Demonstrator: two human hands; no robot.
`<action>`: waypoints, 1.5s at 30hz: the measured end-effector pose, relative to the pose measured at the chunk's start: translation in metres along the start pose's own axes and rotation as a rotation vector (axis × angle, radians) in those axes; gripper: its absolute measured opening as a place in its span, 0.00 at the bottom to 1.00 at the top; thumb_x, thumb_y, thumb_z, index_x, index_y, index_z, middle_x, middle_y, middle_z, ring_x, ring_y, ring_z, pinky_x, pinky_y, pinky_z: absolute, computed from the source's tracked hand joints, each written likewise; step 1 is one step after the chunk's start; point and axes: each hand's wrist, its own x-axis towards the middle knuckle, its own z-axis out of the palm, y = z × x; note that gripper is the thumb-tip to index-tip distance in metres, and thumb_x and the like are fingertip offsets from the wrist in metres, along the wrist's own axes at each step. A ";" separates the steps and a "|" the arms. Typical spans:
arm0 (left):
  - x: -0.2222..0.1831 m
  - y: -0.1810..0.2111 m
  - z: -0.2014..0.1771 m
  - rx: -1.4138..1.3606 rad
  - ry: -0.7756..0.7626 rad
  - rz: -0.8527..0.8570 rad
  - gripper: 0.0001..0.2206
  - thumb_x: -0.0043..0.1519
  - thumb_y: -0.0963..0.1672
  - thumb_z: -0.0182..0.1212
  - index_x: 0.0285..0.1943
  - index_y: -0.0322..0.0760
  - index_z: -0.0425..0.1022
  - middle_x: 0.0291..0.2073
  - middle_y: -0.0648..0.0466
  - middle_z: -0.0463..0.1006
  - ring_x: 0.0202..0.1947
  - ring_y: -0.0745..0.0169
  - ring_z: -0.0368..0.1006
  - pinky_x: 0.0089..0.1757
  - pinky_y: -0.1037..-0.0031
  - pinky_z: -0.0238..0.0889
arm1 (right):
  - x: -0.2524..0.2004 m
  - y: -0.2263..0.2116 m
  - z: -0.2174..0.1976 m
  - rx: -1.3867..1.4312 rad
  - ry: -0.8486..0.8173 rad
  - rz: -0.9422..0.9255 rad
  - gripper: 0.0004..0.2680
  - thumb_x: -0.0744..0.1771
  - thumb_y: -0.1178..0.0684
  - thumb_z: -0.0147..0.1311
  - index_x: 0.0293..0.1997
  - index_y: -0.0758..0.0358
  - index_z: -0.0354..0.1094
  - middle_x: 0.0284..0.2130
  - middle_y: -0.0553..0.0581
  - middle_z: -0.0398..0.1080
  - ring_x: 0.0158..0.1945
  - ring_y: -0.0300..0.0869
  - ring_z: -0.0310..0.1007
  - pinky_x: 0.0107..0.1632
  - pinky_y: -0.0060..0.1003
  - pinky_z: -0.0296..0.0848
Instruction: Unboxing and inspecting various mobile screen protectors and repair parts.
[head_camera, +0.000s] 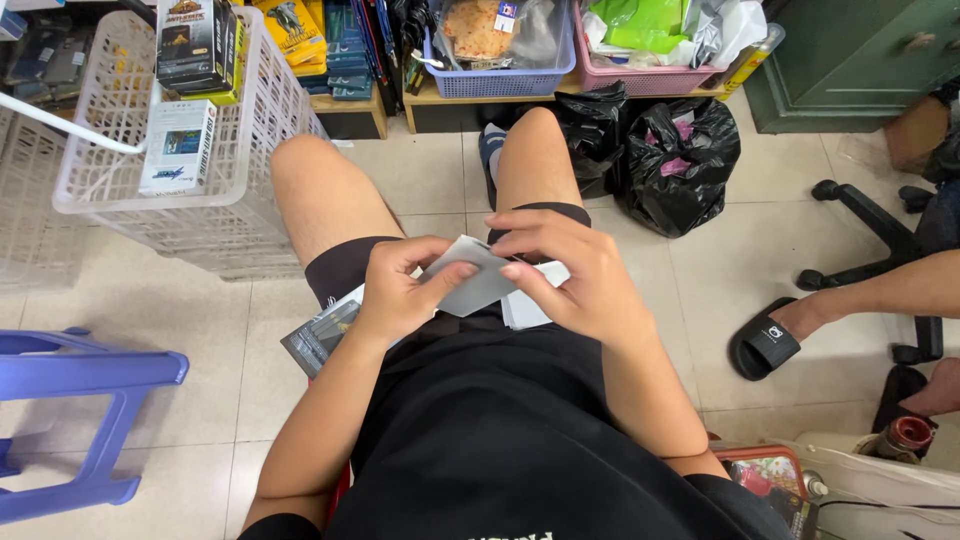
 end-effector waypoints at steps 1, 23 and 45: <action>-0.002 -0.002 0.000 -0.001 0.002 -0.005 0.08 0.62 0.42 0.70 0.46 0.30 0.82 0.32 0.52 0.85 0.32 0.75 0.77 0.36 0.82 0.69 | 0.002 -0.003 0.001 0.003 -0.003 0.003 0.06 0.68 0.63 0.60 0.48 0.66 0.70 0.53 0.64 0.76 0.47 0.42 0.80 0.49 0.32 0.79; -0.028 -0.009 -0.036 1.069 -0.274 -0.292 0.39 0.35 0.50 0.83 0.59 0.43 0.70 0.56 0.51 0.72 0.60 0.49 0.66 0.53 0.55 0.60 | -0.014 0.018 -0.020 -0.145 -0.012 0.296 0.08 0.72 0.64 0.54 0.52 0.70 0.56 0.27 0.58 0.71 0.27 0.39 0.70 0.34 0.33 0.67; -0.029 0.014 -0.036 0.857 0.125 0.309 0.46 0.45 0.48 0.84 0.71 0.33 0.58 0.60 0.42 0.72 0.57 0.44 0.72 0.53 0.59 0.69 | -0.029 0.007 -0.002 -0.286 0.083 0.116 0.12 0.68 0.62 0.63 0.48 0.65 0.59 0.22 0.55 0.64 0.22 0.42 0.63 0.30 0.35 0.63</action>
